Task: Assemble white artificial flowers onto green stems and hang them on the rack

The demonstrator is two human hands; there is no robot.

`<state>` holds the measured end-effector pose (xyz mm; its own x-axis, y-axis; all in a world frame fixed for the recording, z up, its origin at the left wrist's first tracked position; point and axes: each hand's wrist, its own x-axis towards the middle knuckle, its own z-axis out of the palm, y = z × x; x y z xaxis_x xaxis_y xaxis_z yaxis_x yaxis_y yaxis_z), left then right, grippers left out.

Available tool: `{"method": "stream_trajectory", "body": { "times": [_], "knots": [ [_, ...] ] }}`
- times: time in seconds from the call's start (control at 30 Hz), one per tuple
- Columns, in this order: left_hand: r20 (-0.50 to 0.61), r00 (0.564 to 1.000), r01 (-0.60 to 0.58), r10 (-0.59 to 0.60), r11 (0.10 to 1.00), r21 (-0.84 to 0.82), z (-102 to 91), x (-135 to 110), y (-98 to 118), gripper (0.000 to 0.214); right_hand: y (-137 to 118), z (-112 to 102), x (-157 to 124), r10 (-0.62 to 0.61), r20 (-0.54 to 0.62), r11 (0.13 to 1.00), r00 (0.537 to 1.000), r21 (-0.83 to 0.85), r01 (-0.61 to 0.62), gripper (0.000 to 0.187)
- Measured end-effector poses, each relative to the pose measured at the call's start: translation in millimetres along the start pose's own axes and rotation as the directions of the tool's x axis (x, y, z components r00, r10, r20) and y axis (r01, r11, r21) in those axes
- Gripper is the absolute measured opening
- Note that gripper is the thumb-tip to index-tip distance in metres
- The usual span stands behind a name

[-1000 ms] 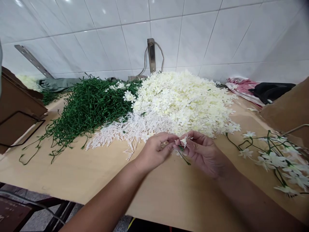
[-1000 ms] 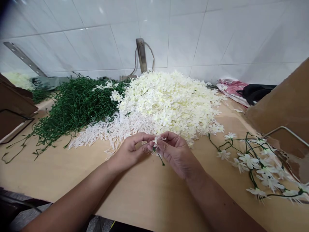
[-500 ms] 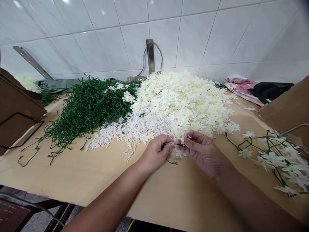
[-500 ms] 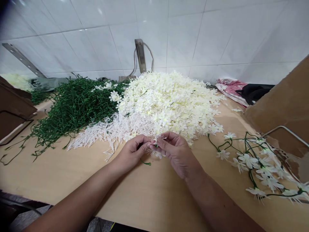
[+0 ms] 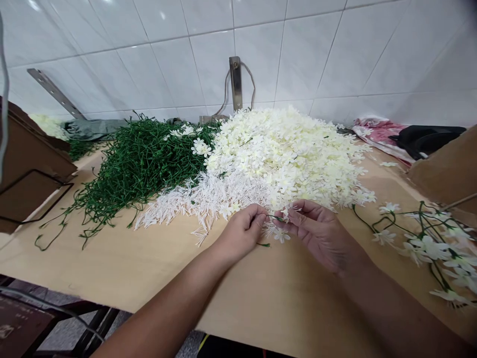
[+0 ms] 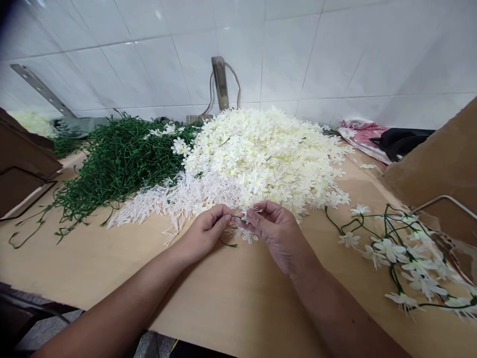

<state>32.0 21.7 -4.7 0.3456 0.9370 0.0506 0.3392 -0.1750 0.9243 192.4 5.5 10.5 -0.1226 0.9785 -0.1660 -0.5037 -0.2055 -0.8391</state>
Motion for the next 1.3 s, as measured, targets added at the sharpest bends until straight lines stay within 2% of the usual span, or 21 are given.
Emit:
{"method": "stream_trajectory", "body": {
  "times": [0.1,0.2,0.33,0.7,0.93,1.3],
  "knots": [
    [-0.038,0.997,0.061,-0.064,0.996,-0.067,-1.7,1.0,3.6,0.016,0.0,0.2,0.0,0.009,-0.004,1.0,1.0,0.0,-0.009,0.021],
    [-0.03,0.993,0.11,-0.117,0.979,-0.171,-1.7,1.6,4.8,0.017,0.8,0.4,-0.1,0.02,0.0,1.0,1.0,-0.001,-0.02,0.02],
    [0.02,0.995,0.103,-0.102,0.952,-0.289,-0.3,1.6,3.8,0.016,1.9,0.2,-0.3,0.034,0.02,0.999,0.999,0.005,-0.034,0.018],
    [0.106,0.989,0.137,-0.101,0.895,-0.425,2.3,-1.5,6.0,0.024,8.2,-1.3,0.6,0.08,0.021,0.997,0.997,-0.02,-0.08,0.018],
    [0.026,0.99,0.14,-0.141,0.911,-0.387,1.3,-2.6,10.3,0.022,9.6,-1.1,3.1,0.035,0.006,0.999,0.999,0.005,-0.035,0.019],
    [0.098,0.986,0.163,-0.137,0.929,-0.331,0.8,0.3,8.5,0.02,11.0,-3.6,3.8,0.017,0.074,1.0,0.997,-0.013,-0.016,0.016]
  ]
}}
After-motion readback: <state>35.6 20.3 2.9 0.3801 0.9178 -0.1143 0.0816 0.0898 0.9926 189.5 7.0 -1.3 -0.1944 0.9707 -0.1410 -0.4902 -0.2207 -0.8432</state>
